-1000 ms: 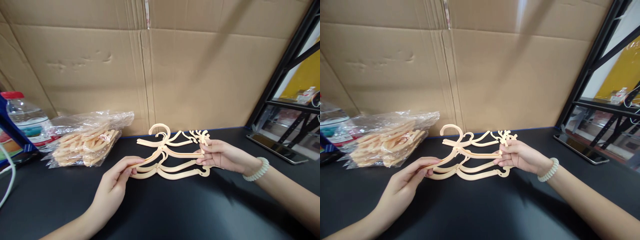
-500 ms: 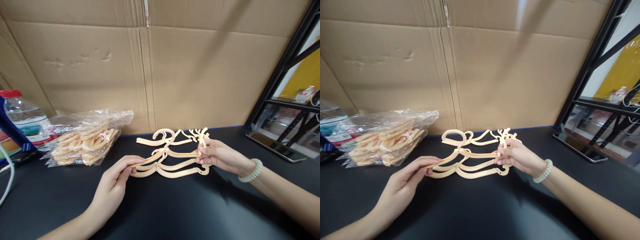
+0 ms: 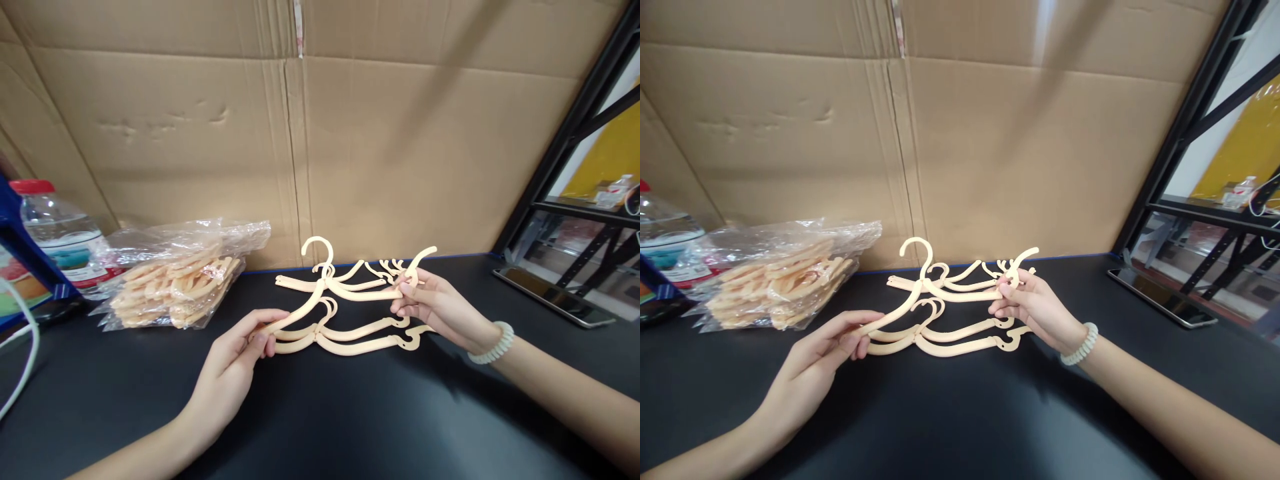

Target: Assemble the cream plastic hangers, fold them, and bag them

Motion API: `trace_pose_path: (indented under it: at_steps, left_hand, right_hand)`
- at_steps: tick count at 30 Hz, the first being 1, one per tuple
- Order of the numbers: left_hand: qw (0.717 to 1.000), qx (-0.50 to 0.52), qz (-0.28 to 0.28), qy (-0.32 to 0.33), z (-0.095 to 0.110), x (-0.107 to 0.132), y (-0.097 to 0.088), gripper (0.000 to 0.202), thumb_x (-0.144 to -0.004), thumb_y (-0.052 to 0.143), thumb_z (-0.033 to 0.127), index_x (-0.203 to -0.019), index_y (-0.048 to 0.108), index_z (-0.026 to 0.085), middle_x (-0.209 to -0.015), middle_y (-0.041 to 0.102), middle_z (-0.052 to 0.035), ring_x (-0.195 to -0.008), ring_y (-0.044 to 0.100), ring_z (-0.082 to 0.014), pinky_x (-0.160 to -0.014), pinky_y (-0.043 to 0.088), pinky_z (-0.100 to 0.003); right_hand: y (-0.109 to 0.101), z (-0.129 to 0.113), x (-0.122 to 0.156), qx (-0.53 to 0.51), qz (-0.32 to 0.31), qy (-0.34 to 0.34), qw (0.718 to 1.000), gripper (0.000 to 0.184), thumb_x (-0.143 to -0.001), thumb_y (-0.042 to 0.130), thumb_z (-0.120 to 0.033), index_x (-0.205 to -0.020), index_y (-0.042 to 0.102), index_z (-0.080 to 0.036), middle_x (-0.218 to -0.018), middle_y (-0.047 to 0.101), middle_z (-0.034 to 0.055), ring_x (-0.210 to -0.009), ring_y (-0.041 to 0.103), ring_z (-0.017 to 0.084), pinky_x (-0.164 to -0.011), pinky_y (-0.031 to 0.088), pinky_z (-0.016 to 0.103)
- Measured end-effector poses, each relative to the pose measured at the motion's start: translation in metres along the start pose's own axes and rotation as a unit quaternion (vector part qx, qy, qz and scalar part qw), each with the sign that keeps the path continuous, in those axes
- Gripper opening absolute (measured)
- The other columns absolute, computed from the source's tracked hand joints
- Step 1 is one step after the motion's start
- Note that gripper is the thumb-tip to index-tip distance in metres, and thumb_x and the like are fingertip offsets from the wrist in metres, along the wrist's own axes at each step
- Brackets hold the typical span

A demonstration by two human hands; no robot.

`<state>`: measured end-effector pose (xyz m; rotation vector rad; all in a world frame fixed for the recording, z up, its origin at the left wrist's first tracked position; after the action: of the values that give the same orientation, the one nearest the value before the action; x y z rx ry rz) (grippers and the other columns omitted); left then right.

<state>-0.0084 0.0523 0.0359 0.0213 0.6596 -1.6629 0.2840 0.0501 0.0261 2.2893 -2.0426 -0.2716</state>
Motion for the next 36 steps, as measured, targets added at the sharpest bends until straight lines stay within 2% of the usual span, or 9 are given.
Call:
trace_pose_path:
  at_steps: [4,8,10,13,16,20,26,30,36]
  left_hand:
    - [1.0,0.01,0.01,-0.02,-0.008,-0.002,-0.002,0.025,-0.086,0.051,0.03,-0.101,0.067,0.019,-0.065,0.057,-0.0004,-0.062,0.052,-0.0161,-0.059,0.042,-0.027]
    - [0.999,-0.02,0.024,-0.017,-0.007,0.0,-0.006,0.025,-0.087,0.049,0.031,-0.101,0.066,0.019,-0.062,0.054,0.0009,-0.061,0.051,-0.0162,-0.058,0.04,-0.027]
    - [0.999,-0.037,0.023,0.001,-0.002,0.002,-0.007,0.025,-0.089,0.048,0.031,-0.1,0.066,0.019,-0.059,0.053,0.0016,-0.06,0.053,-0.0165,-0.058,0.04,-0.027]
    - [0.994,-0.075,-0.001,0.077,0.013,0.005,-0.005,0.022,-0.093,0.046,0.027,-0.098,0.066,0.02,-0.063,0.057,0.0012,-0.059,0.053,-0.0151,-0.057,0.04,-0.026]
    - [0.97,-0.13,-0.057,0.195,0.031,0.009,0.005,0.025,-0.095,0.039,0.018,-0.096,0.065,0.02,-0.084,0.064,-0.004,-0.07,0.057,-0.0159,-0.065,0.044,-0.027]
    - [0.918,-0.25,-0.116,0.285,0.039,0.01,0.019,0.032,-0.093,0.033,0.012,-0.089,0.063,0.018,-0.082,0.062,-0.007,-0.072,0.053,-0.0186,-0.066,0.042,-0.031]
    - [0.858,-0.372,-0.11,0.337,0.037,0.01,0.026,0.023,-0.087,0.038,0.009,-0.075,0.055,0.02,-0.069,0.057,-0.0038,-0.069,0.047,-0.0208,-0.062,0.035,-0.033]
    - [0.839,-0.425,-0.089,0.328,0.031,0.008,0.026,0.02,-0.085,0.039,0.012,-0.073,0.053,0.02,-0.067,0.054,-0.0021,-0.062,0.048,-0.0188,-0.061,0.033,-0.032]
    - [0.84,-0.422,-0.068,0.334,0.043,0.01,0.026,0.018,-0.089,0.043,0.016,-0.083,0.059,0.017,-0.077,0.062,-0.0045,-0.068,0.053,-0.0198,-0.064,0.037,-0.033]
  right_hand:
    - [-0.003,-0.007,-0.002,-0.004,-0.004,-0.022,1.0,0.021,-0.083,0.07,-0.033,-0.099,0.065,-0.02,-0.097,0.06,0.0031,-0.081,0.058,0.013,-0.069,0.052,0.026]
    - [-0.024,-0.018,-0.007,-0.032,0.014,-0.024,0.999,0.016,-0.08,0.073,-0.033,-0.089,0.07,-0.02,-0.077,0.058,-0.0012,-0.065,0.051,0.009,-0.06,0.048,0.022]
    - [-0.036,-0.023,-0.009,0.003,-0.003,-0.008,1.0,0.016,-0.077,0.076,-0.032,-0.085,0.071,-0.019,-0.071,0.059,-0.0024,-0.062,0.052,0.008,-0.059,0.047,0.022]
    - [-0.05,-0.026,-0.01,0.116,-0.067,0.028,0.991,0.019,-0.072,0.08,-0.032,-0.081,0.072,-0.018,-0.074,0.066,0.0006,-0.066,0.059,0.011,-0.061,0.048,0.024]
    - [-0.06,-0.026,-0.009,0.239,-0.113,0.035,0.964,0.02,-0.07,0.081,-0.032,-0.08,0.072,-0.017,-0.074,0.069,0.0021,-0.065,0.061,0.012,-0.061,0.048,0.025]
    - [-0.049,-0.016,-0.002,0.363,-0.208,0.054,0.907,0.02,-0.073,0.077,-0.036,-0.077,0.072,-0.016,-0.069,0.07,0.0016,-0.064,0.062,0.013,-0.062,0.048,0.026]
    - [-0.017,-0.012,0.011,0.421,-0.287,0.05,0.859,0.023,-0.077,0.072,-0.04,-0.081,0.071,-0.017,-0.07,0.07,0.0011,-0.064,0.062,0.014,-0.061,0.048,0.026]
    - [-0.009,-0.012,0.01,0.499,-0.273,0.006,0.822,0.023,-0.076,0.072,-0.042,-0.077,0.071,-0.019,-0.072,0.069,0.0018,-0.07,0.062,0.016,-0.066,0.047,0.028]
    - [-0.018,-0.01,0.004,0.552,-0.211,0.001,0.807,0.021,-0.076,0.07,-0.039,-0.075,0.067,-0.019,-0.069,0.064,0.0022,-0.062,0.056,0.015,-0.057,0.043,0.027]
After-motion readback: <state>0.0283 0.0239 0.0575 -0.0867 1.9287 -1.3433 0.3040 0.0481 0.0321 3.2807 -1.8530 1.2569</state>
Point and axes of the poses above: each hand's wrist, its own x-axis away from the middle knuckle, its own y-axis out of the palm, z = x × y, the point moved 9 cm from there along -x, towards the middle knuckle
